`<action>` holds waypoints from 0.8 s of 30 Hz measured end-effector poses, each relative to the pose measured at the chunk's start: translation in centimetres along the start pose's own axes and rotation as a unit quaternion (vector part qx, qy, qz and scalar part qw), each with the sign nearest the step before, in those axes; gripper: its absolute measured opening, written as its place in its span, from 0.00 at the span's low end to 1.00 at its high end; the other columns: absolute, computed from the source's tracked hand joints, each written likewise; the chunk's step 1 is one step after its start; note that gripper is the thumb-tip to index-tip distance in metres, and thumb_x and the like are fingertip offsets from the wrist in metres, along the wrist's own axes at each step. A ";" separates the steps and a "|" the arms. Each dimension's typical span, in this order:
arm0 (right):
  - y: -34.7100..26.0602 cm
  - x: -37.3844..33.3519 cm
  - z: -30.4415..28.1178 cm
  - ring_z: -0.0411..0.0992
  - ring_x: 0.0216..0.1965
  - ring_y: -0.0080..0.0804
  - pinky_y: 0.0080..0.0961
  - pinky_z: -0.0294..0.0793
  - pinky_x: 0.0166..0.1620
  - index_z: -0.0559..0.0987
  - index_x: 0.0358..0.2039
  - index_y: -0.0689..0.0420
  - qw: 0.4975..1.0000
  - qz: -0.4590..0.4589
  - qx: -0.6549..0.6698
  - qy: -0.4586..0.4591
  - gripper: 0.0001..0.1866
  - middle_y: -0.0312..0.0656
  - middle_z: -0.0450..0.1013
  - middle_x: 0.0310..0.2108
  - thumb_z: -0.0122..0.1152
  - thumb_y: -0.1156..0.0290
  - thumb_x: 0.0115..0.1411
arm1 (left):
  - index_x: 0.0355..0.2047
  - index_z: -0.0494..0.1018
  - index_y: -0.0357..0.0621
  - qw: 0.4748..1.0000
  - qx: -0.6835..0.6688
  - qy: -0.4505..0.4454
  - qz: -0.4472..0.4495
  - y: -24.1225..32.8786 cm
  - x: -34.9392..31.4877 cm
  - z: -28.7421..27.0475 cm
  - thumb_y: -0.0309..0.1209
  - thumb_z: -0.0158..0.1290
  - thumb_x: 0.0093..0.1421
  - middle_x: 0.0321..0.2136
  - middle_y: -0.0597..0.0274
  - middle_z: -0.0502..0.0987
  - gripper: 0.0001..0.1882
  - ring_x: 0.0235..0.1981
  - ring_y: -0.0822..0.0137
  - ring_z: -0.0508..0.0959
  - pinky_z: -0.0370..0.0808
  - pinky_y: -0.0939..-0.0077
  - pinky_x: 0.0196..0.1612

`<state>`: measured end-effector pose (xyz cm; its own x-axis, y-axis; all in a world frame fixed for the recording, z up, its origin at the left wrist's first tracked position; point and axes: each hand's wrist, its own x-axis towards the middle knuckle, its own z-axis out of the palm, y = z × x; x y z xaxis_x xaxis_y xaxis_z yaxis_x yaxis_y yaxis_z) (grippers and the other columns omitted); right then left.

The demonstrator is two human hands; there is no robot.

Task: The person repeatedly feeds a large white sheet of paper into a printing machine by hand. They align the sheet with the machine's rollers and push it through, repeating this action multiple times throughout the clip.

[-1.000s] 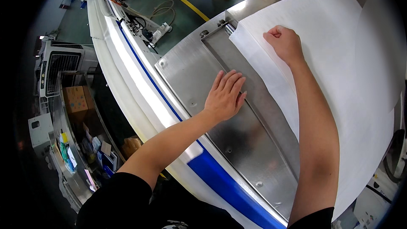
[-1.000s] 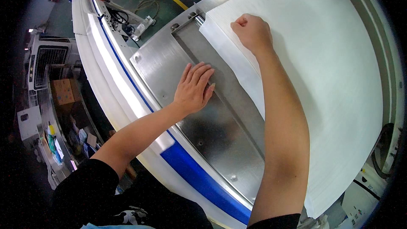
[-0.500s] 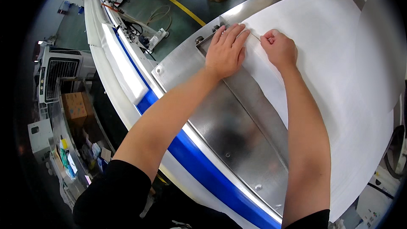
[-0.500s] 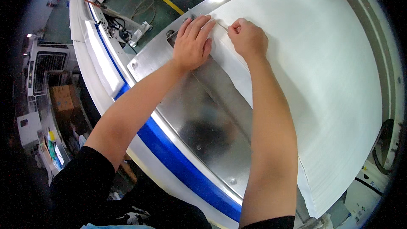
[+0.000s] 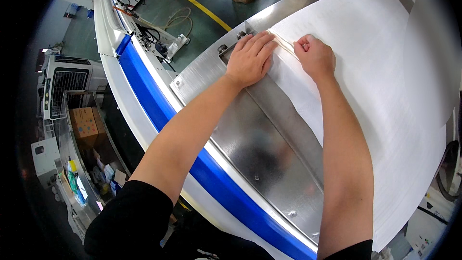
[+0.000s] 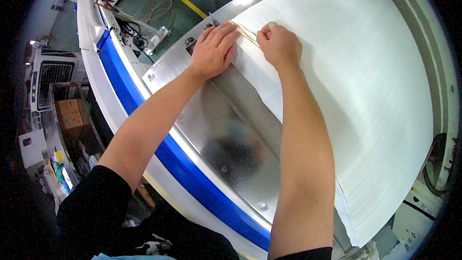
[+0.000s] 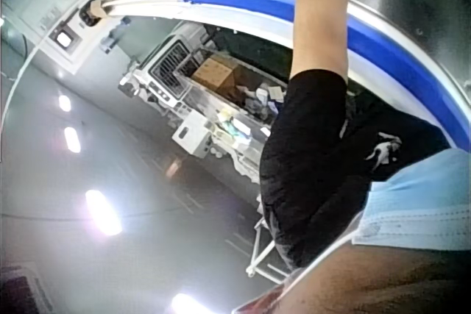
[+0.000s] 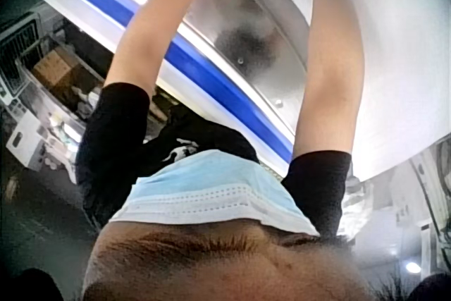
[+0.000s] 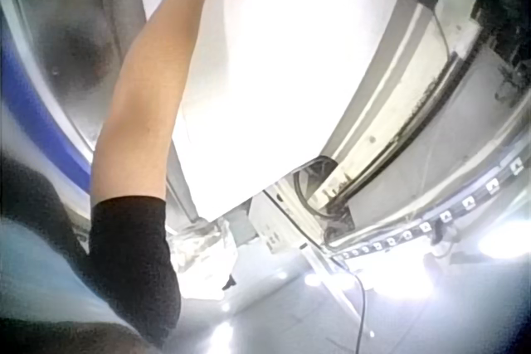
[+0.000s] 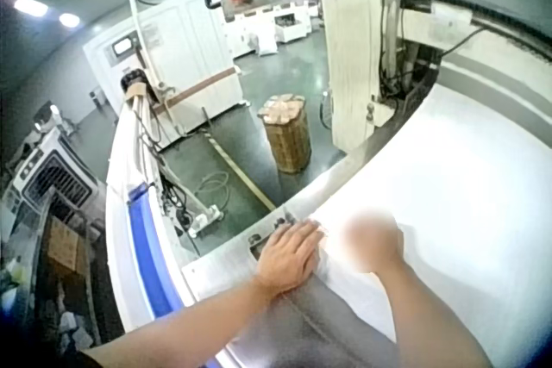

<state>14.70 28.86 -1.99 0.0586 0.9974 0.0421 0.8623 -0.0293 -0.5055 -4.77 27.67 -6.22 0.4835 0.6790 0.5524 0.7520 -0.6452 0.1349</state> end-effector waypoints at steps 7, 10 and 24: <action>-0.3 -0.7 -0.8 0.76 0.31 0.41 0.35 0.74 0.36 0.79 0.31 0.52 0.997 0.019 0.067 -0.016 0.12 0.41 0.77 0.29 0.57 0.58 0.56 | 0.38 0.69 0.50 0.994 0.039 -0.041 0.088 -1.1 0.3 -2.1 0.32 0.55 0.44 0.47 0.63 0.71 0.18 0.51 0.60 0.70 0.64 0.61 0.54; -0.2 -5.1 -1.2 0.75 0.30 0.43 0.37 0.74 0.35 0.79 0.31 0.53 0.988 -0.055 0.143 0.028 0.14 0.44 0.76 0.29 0.53 0.57 0.58 | 0.38 0.69 0.47 0.975 -0.001 -0.122 0.188 -2.2 1.6 -3.3 0.31 0.55 0.45 0.46 0.60 0.72 0.18 0.49 0.58 0.71 0.65 0.60 0.54; 24.2 -44.3 -17.4 0.75 0.32 0.47 0.40 0.72 0.40 0.80 0.24 0.57 0.887 0.356 -0.292 0.033 0.25 0.49 0.76 0.26 0.42 0.54 0.65 | 0.39 0.76 0.48 0.766 0.342 -0.521 0.159 5.7 7.8 -2.8 0.27 0.55 0.46 0.36 0.60 0.79 0.16 0.41 0.60 0.78 0.68 0.64 0.49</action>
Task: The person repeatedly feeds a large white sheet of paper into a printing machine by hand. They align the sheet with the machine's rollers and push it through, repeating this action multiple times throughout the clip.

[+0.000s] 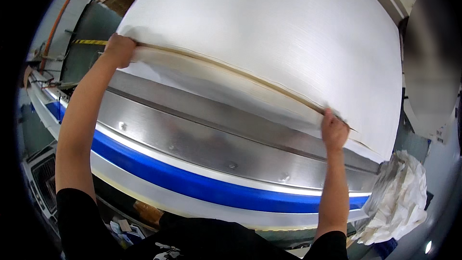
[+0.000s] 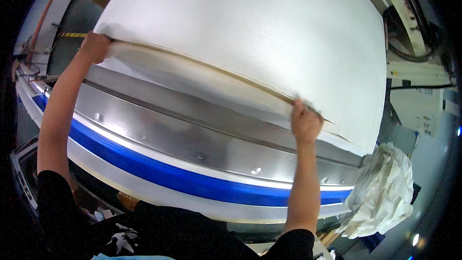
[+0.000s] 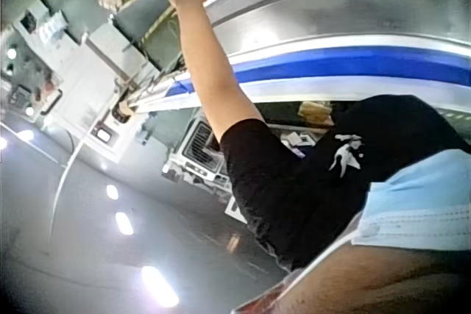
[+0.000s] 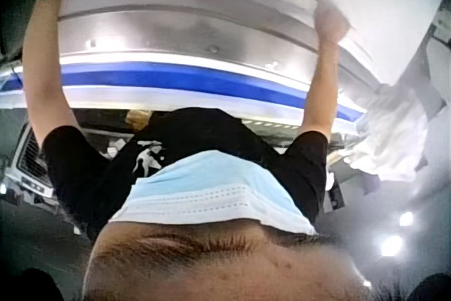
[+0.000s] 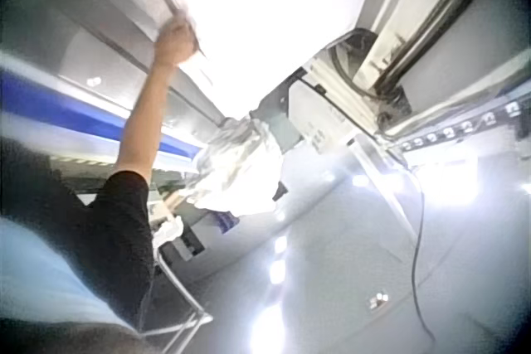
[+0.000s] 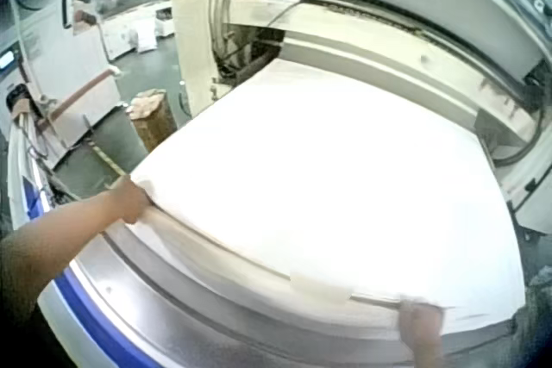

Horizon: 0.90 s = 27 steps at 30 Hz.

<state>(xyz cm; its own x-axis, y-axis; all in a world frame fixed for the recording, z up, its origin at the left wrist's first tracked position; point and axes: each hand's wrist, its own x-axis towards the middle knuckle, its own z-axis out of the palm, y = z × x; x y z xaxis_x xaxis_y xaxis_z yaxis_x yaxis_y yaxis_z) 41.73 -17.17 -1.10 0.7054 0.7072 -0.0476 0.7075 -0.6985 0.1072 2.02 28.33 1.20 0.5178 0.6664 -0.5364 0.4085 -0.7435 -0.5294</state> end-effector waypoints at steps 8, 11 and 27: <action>21.9 -1.5 3.0 0.75 0.41 0.45 0.41 0.56 0.60 0.82 0.34 0.57 0.995 0.078 -0.050 -0.024 0.27 0.47 0.78 0.34 0.36 0.52 0.67 | 0.31 0.78 0.47 0.998 0.023 0.042 -0.044 0.2 1.8 2.4 0.25 0.55 0.49 0.31 0.57 0.79 0.08 0.36 0.58 0.80 0.74 0.66 0.42; 24.7 -0.9 3.9 0.74 0.43 0.43 0.42 0.56 0.60 0.81 0.39 0.55 0.996 0.069 -0.033 -0.036 0.23 0.46 0.77 0.37 0.38 0.56 0.66 | 0.34 0.77 0.48 0.995 -0.028 0.056 -0.073 -0.1 2.6 4.8 0.24 0.53 0.51 0.34 0.56 0.78 0.09 0.38 0.58 0.78 0.74 0.65 0.44; 8.3 -1.6 0.6 0.69 0.50 0.44 0.34 0.71 0.49 0.73 0.45 0.68 0.972 -0.079 0.192 0.114 0.18 0.51 0.65 0.52 0.41 0.65 0.68 | 0.50 0.66 0.46 0.829 -0.293 0.462 -0.117 1.7 -3.7 9.0 0.21 0.50 0.48 0.52 0.55 0.67 0.26 0.54 0.55 0.68 0.64 0.61 0.58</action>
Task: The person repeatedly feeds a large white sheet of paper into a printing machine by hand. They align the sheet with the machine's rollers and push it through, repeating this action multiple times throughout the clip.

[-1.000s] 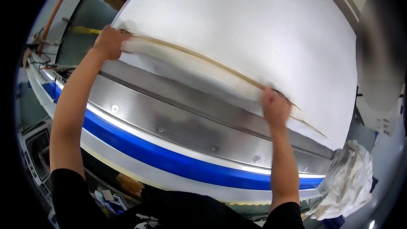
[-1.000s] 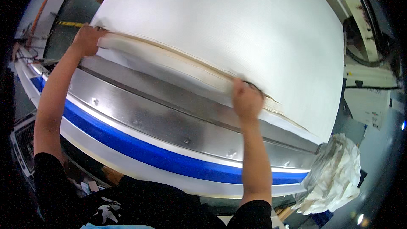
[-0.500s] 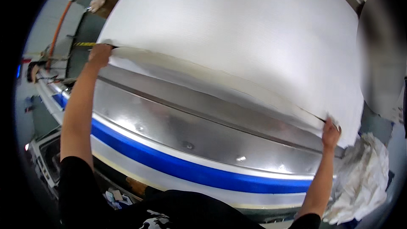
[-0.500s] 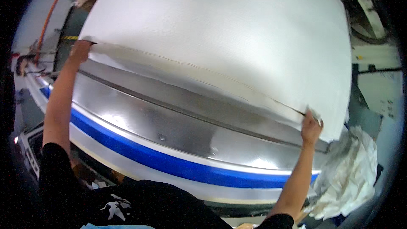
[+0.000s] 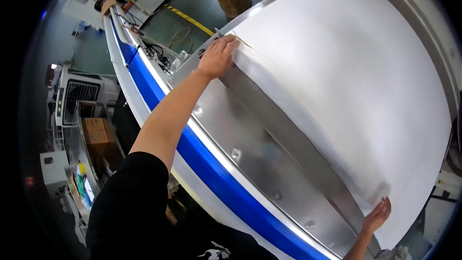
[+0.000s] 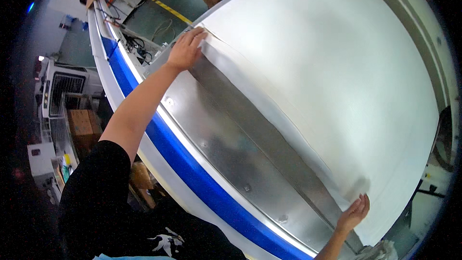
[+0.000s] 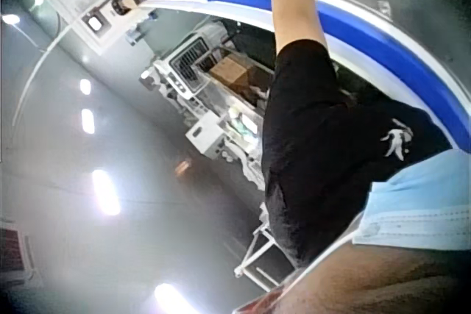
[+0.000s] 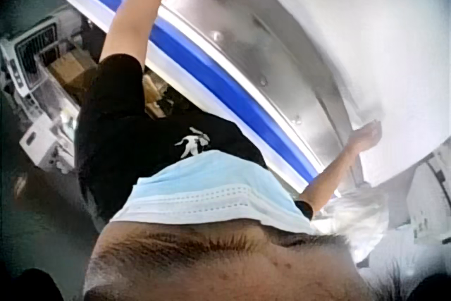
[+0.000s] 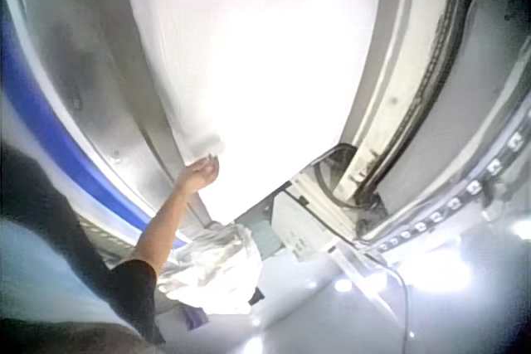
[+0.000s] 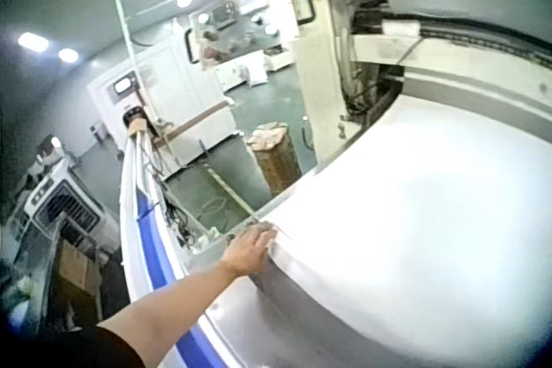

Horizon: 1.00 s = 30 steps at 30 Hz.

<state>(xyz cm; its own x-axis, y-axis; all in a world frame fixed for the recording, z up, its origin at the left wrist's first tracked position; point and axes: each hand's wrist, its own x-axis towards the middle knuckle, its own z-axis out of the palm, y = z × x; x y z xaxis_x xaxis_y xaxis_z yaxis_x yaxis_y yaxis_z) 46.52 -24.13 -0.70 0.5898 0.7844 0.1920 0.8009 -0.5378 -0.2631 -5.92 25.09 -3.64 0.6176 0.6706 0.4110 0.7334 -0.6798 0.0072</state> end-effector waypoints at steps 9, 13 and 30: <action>-30.2 11.3 9.1 0.72 0.43 0.44 0.33 0.72 0.45 0.74 0.41 0.62 0.946 -0.269 0.165 -0.072 0.12 0.49 0.71 0.43 0.54 0.69 0.61 | 0.47 0.67 0.48 0.999 -0.018 0.044 0.009 -0.6 -0.1 1.1 0.26 0.52 0.48 0.51 0.60 0.68 0.22 0.54 0.60 0.67 0.63 0.60 0.58; -43.5 14.2 13.5 0.73 0.36 0.41 0.35 0.72 0.39 0.76 0.37 0.57 0.929 -0.267 0.200 -0.162 0.15 0.45 0.73 0.34 0.57 0.59 0.58 | 0.44 0.68 0.49 0.998 -0.017 0.057 0.003 -1.3 -0.7 1.4 0.28 0.53 0.48 0.50 0.61 0.68 0.20 0.52 0.62 0.68 0.65 0.62 0.54; -52.6 19.3 19.1 0.74 0.34 0.39 0.36 0.73 0.37 0.76 0.32 0.52 0.935 -0.245 0.149 -0.207 0.12 0.39 0.75 0.31 0.59 0.57 0.55 | 0.40 0.69 0.49 0.994 -0.026 0.102 -0.004 -0.9 -0.3 2.1 0.29 0.54 0.47 0.47 0.63 0.71 0.18 0.49 0.60 0.70 0.67 0.64 0.48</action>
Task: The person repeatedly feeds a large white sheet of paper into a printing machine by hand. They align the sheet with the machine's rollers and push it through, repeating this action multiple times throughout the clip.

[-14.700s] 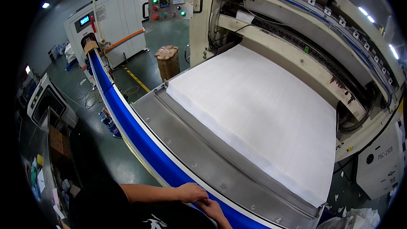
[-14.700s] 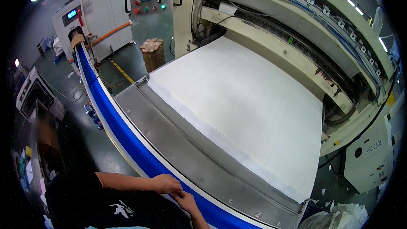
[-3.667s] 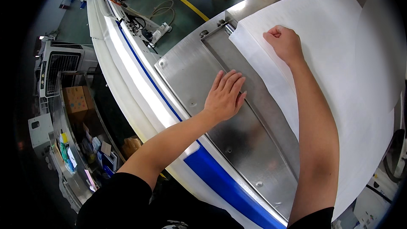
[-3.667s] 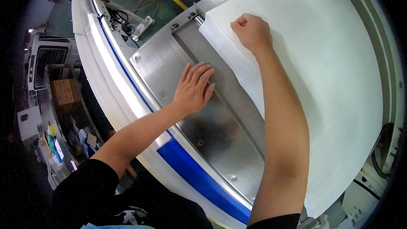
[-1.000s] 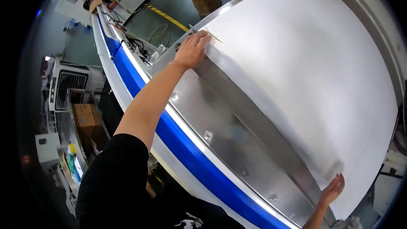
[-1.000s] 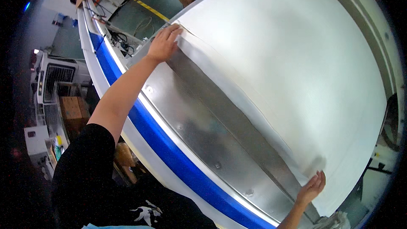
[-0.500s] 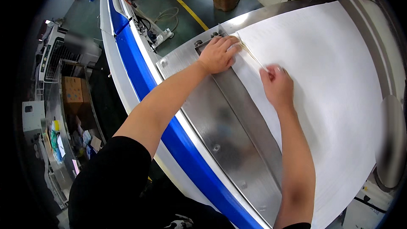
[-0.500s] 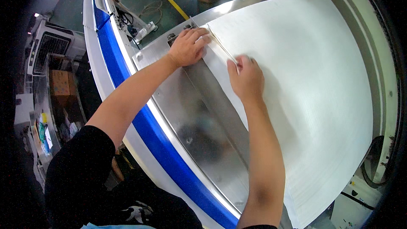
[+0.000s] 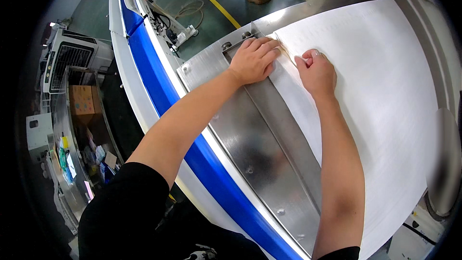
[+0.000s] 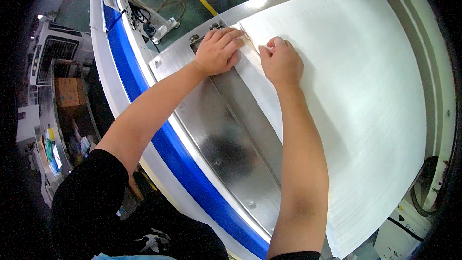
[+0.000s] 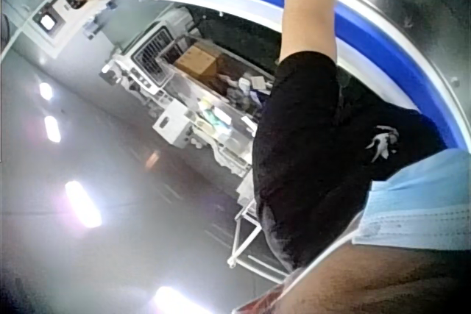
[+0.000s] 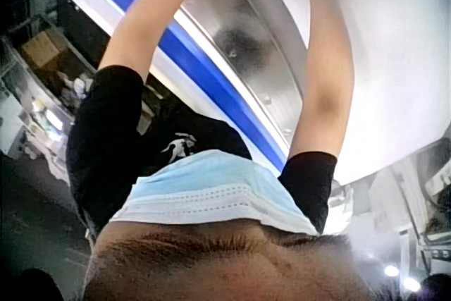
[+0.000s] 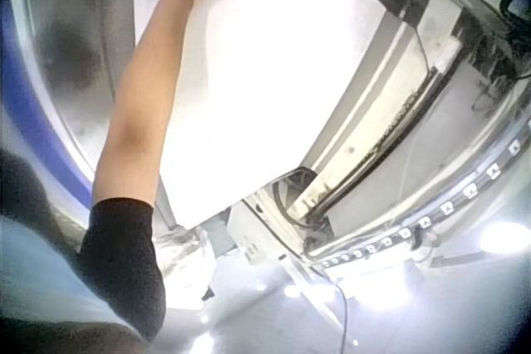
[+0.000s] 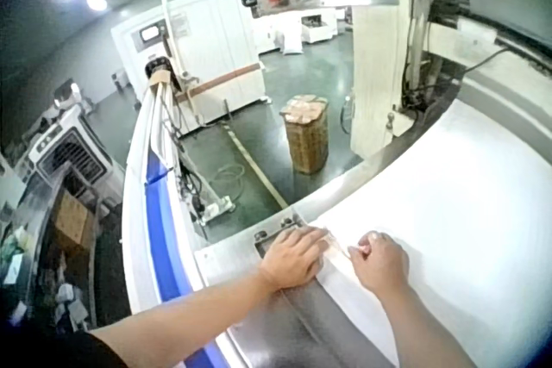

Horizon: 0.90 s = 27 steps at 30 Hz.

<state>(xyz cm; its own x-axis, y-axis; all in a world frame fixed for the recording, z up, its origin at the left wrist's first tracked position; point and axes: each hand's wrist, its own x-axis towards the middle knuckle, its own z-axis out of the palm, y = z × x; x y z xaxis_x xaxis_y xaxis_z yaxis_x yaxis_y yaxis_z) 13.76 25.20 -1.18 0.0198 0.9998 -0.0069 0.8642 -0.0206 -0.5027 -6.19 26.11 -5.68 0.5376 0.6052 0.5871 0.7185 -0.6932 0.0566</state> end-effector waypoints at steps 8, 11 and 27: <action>-0.3 -0.4 0.5 0.73 0.35 0.43 0.38 0.73 0.36 0.76 0.34 0.52 0.997 -0.032 -0.028 0.059 0.12 0.43 0.72 0.33 0.56 0.58 0.57 | 0.43 0.70 0.53 0.997 0.046 -0.054 0.043 -0.4 0.9 -2.0 0.32 0.56 0.42 0.41 0.67 0.72 0.23 0.43 0.61 0.71 0.66 0.65 0.44; -1.1 -4.5 0.3 0.72 0.35 0.46 0.40 0.73 0.35 0.76 0.37 0.56 0.980 -0.131 0.031 0.146 0.14 0.48 0.72 0.33 0.54 0.59 0.57 | 0.43 0.71 0.52 0.977 0.058 -0.177 0.101 -0.8 2.2 -3.2 0.34 0.56 0.44 0.42 0.67 0.72 0.22 0.46 0.62 0.69 0.64 0.64 0.48; 31.8 -53.0 -17.4 0.75 0.37 0.44 0.44 0.62 0.55 0.83 0.30 0.53 0.849 0.428 -0.306 0.042 0.31 0.48 0.77 0.28 0.32 0.48 0.66 | 0.47 0.72 0.49 0.766 0.291 -0.555 0.140 6.9 9.3 -2.3 0.23 0.52 0.50 0.40 0.55 0.77 0.22 0.43 0.57 0.77 0.69 0.60 0.50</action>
<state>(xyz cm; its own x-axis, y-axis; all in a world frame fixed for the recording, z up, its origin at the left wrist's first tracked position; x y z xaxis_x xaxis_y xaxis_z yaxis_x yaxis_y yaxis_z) 48.98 -28.54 -1.74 0.7859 0.6146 -0.0681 0.6144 -0.7636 0.1986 2.76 26.04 2.00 0.5186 0.6491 -0.5565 0.4075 -0.7598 -0.5065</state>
